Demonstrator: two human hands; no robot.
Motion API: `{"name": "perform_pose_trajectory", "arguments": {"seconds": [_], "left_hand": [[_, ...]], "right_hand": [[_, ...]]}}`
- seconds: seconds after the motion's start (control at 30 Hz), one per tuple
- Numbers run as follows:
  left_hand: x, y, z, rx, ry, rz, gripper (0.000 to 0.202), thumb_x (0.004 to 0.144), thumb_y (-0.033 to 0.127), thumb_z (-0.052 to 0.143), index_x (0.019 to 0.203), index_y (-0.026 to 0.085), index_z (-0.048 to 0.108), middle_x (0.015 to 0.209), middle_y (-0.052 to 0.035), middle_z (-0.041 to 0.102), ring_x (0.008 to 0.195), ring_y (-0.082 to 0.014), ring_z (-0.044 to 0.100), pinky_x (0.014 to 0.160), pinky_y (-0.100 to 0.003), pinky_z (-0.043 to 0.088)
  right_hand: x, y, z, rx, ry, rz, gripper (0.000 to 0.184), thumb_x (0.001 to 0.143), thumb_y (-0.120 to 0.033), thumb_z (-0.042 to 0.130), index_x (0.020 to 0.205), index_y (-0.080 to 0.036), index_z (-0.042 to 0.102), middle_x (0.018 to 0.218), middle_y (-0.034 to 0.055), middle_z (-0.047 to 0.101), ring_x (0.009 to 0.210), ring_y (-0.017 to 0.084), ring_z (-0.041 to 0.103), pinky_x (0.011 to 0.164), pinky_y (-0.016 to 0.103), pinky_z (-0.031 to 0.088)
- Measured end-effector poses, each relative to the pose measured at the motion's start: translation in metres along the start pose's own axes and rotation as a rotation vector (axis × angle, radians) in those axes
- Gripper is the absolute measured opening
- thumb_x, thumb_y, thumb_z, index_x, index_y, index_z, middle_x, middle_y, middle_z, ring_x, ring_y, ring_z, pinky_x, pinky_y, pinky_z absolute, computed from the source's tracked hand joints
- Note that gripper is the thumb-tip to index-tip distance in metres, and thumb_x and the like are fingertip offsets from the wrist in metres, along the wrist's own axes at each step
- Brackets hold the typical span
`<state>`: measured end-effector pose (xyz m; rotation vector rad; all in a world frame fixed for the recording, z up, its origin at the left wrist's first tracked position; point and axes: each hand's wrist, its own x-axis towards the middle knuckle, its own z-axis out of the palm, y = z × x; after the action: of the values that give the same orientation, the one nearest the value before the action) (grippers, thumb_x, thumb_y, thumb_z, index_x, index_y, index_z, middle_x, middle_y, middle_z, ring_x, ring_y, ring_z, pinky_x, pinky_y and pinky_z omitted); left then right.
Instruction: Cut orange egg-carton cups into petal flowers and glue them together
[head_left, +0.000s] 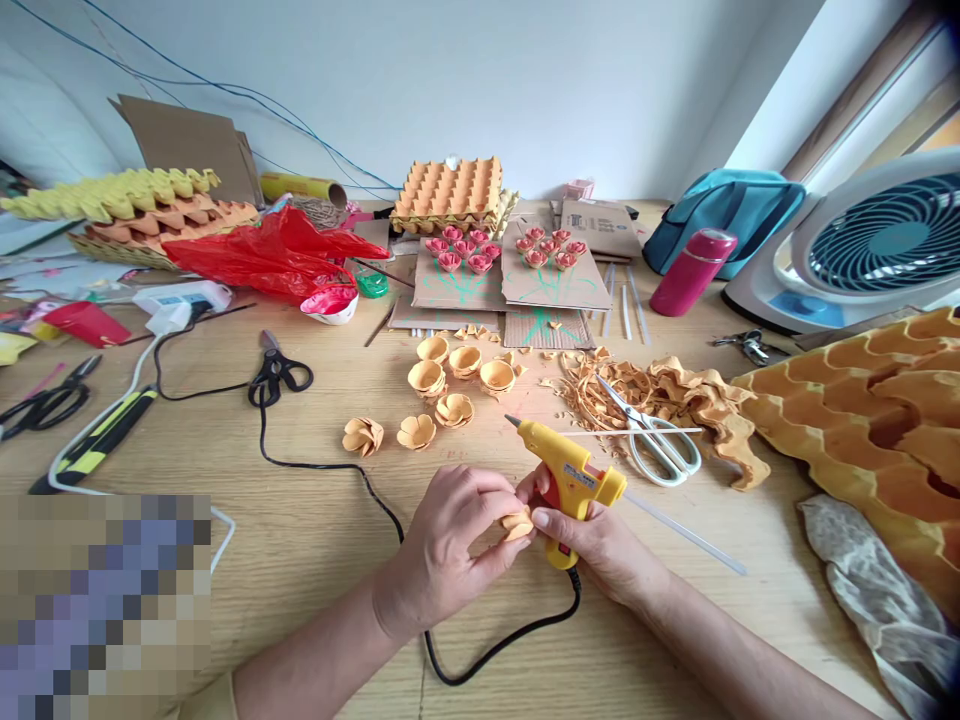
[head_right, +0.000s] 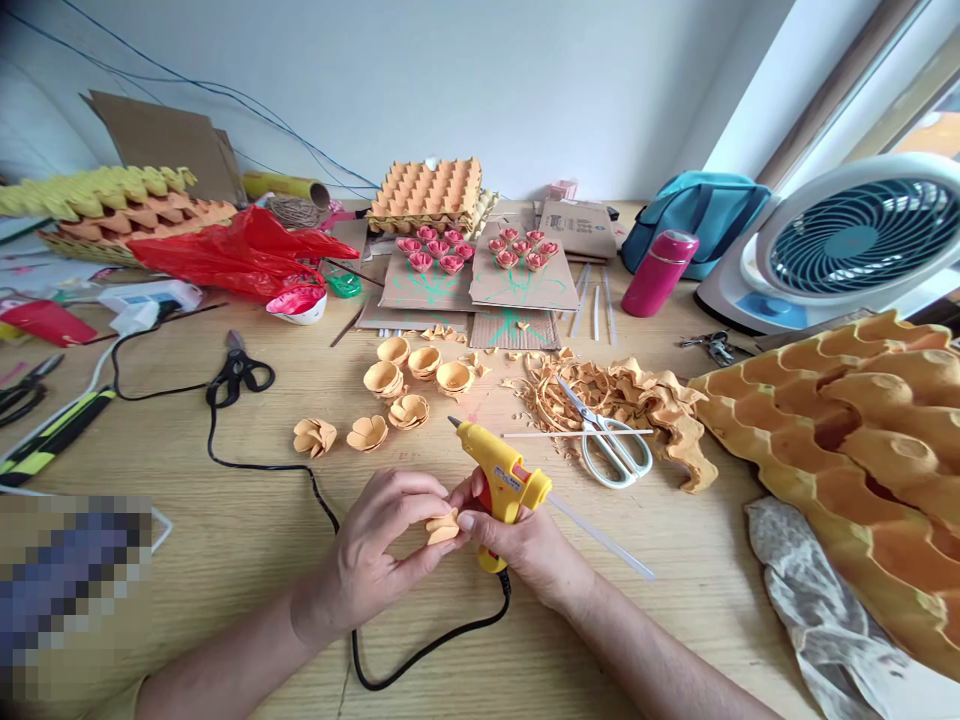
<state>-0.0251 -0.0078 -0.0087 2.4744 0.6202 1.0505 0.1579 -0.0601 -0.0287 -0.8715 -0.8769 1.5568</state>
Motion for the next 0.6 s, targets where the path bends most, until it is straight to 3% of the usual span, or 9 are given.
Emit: {"name": "perform_pose_trajectory", "arguments": {"seconds": [0.23, 0.6], "left_hand": [[0.0032, -0.0021, -0.0017, 0.117, -0.011, 0.078, 0.017, 0.087, 0.018, 0.069, 0.102, 0.023, 0.062, 0.099, -0.0031, 0.070, 0.083, -0.0165, 0.061, 0.079, -0.033, 0.046], [-0.0009, -0.0029, -0.0001, 0.041, -0.016, 0.031, 0.022, 0.086, 0.016, 0.070, 0.105, 0.021, 0.059, 0.106, -0.0046, 0.069, 0.093, -0.0179, 0.062, 0.083, -0.034, 0.044]], "right_hand": [[0.0000, 0.0002, -0.0015, -0.012, 0.005, 0.008, 0.034, 0.077, -0.038, 0.082, 0.087, -0.023, 0.054, 0.084, -0.0006, 0.060, 0.075, 0.014, 0.055, 0.069, 0.025, 0.048], [0.0005, -0.0016, -0.0003, -0.016, -0.028, 0.004, 0.034, 0.078, -0.040, 0.080, 0.088, -0.023, 0.053, 0.084, -0.0008, 0.059, 0.077, 0.014, 0.055, 0.069, 0.026, 0.048]]}}
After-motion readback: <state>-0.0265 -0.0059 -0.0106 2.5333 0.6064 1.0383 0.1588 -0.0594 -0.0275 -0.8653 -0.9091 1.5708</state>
